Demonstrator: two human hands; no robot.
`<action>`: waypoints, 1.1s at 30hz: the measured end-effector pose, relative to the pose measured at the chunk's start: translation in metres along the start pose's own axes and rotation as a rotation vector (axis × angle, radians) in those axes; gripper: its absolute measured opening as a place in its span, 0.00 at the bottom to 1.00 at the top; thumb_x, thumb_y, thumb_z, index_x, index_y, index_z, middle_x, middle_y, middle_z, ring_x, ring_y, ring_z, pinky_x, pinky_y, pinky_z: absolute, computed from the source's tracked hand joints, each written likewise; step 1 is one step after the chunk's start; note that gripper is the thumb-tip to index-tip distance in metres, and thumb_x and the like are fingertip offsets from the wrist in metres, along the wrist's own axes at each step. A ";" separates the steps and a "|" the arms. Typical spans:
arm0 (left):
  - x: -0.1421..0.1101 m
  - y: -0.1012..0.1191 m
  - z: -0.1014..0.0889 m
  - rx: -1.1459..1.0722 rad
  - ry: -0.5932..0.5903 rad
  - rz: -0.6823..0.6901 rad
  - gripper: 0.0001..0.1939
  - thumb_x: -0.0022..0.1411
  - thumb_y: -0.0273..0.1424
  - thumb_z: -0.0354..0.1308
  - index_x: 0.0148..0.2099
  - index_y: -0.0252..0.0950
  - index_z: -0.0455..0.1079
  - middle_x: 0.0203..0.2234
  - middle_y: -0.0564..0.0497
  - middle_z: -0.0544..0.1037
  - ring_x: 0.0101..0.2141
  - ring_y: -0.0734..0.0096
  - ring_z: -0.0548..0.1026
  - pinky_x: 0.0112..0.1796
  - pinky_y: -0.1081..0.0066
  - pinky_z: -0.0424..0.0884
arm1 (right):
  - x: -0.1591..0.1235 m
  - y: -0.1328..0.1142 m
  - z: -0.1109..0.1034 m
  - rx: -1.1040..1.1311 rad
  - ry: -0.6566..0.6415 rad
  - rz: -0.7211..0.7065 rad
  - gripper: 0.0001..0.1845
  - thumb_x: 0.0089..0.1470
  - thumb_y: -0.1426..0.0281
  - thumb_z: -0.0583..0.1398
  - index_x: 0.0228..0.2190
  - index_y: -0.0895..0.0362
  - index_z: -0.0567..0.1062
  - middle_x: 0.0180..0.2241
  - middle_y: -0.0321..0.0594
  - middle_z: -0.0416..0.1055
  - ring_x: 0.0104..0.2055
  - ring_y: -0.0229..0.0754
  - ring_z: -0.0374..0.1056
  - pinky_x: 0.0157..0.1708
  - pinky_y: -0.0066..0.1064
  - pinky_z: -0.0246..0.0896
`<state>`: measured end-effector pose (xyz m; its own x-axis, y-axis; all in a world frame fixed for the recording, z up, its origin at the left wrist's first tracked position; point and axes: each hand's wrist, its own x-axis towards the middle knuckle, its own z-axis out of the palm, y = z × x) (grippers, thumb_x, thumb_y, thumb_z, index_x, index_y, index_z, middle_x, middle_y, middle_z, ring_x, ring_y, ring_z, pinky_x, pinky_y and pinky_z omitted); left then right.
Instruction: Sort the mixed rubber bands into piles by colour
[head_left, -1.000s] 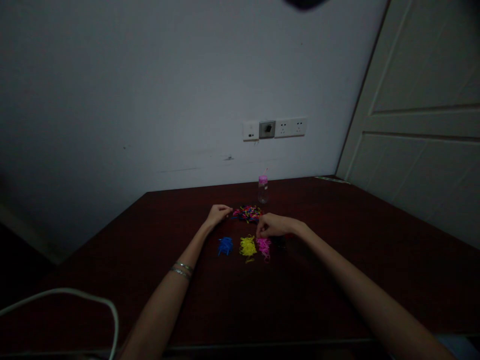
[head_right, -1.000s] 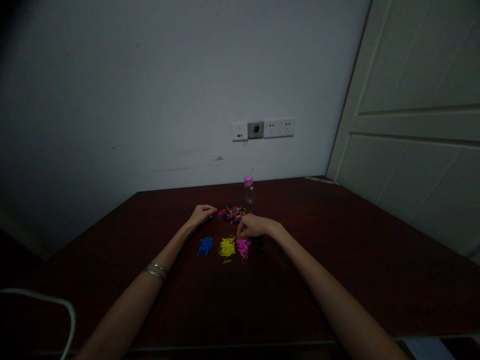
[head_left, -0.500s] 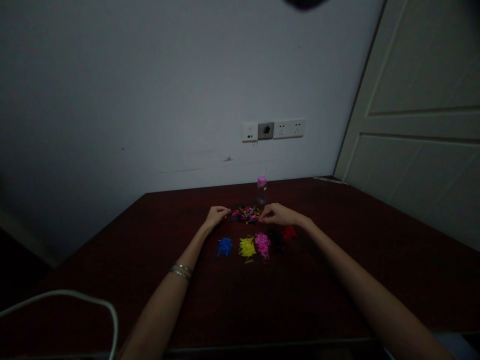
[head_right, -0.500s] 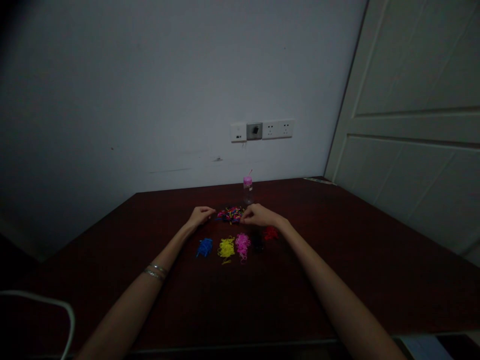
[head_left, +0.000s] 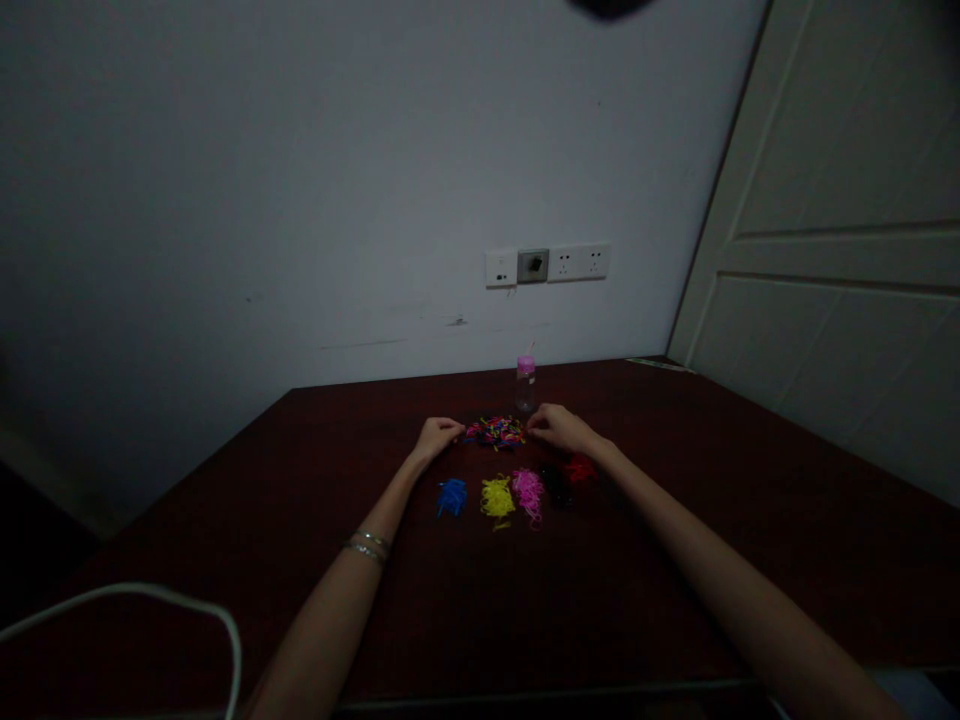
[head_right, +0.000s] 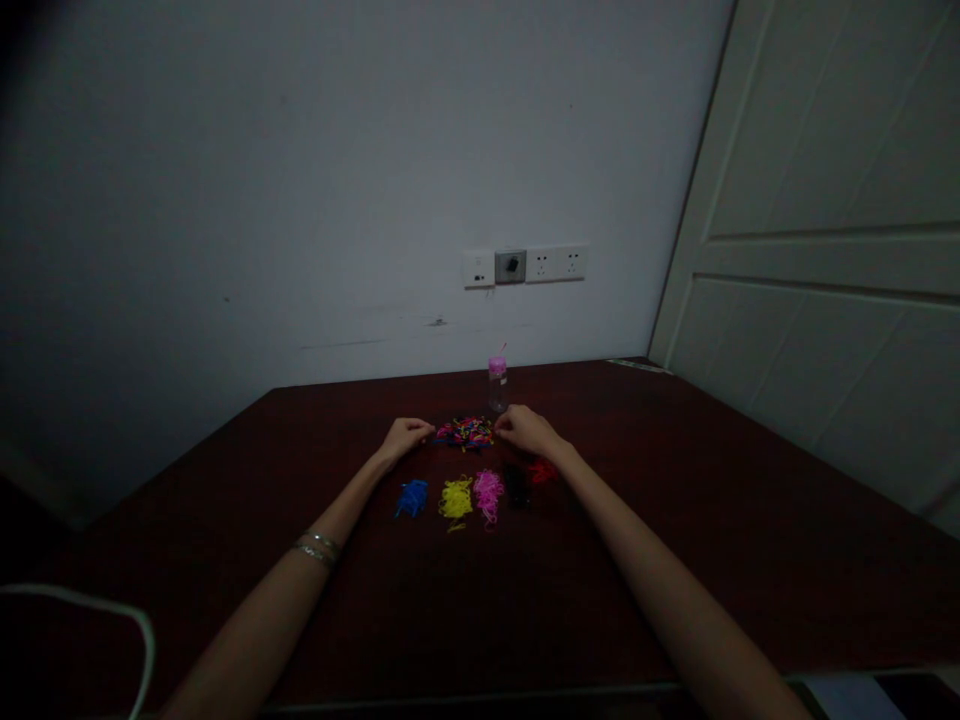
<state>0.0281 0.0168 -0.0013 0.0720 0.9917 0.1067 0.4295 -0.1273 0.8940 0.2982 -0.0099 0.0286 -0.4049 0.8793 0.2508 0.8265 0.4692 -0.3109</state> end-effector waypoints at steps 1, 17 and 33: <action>0.000 0.000 0.000 0.005 0.002 0.000 0.14 0.46 0.35 0.58 0.29 0.28 0.74 0.12 0.56 0.66 0.15 0.82 0.57 0.19 0.78 0.53 | 0.001 0.000 0.001 -0.008 -0.011 -0.003 0.11 0.48 0.68 0.56 0.33 0.55 0.77 0.34 0.40 0.74 0.37 0.41 0.68 0.34 0.24 0.57; 0.000 -0.001 0.001 0.027 0.015 0.025 0.12 0.46 0.34 0.58 0.28 0.28 0.74 0.13 0.54 0.68 0.16 0.80 0.60 0.21 0.77 0.56 | 0.004 -0.005 0.013 -0.026 -0.073 0.088 0.08 0.45 0.67 0.59 0.29 0.54 0.76 0.32 0.39 0.73 0.35 0.41 0.67 0.26 0.23 0.54; 0.009 -0.011 0.002 0.028 -0.008 0.054 0.13 0.46 0.34 0.57 0.29 0.28 0.74 0.13 0.54 0.68 0.17 0.79 0.62 0.22 0.77 0.57 | 0.004 -0.006 0.006 -0.081 0.005 0.039 0.06 0.46 0.70 0.56 0.28 0.56 0.74 0.35 0.41 0.69 0.38 0.40 0.64 0.30 0.24 0.53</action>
<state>0.0254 0.0271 -0.0106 0.1030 0.9831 0.1512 0.4496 -0.1816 0.8746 0.2891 -0.0082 0.0256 -0.3699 0.8962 0.2450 0.8705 0.4265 -0.2456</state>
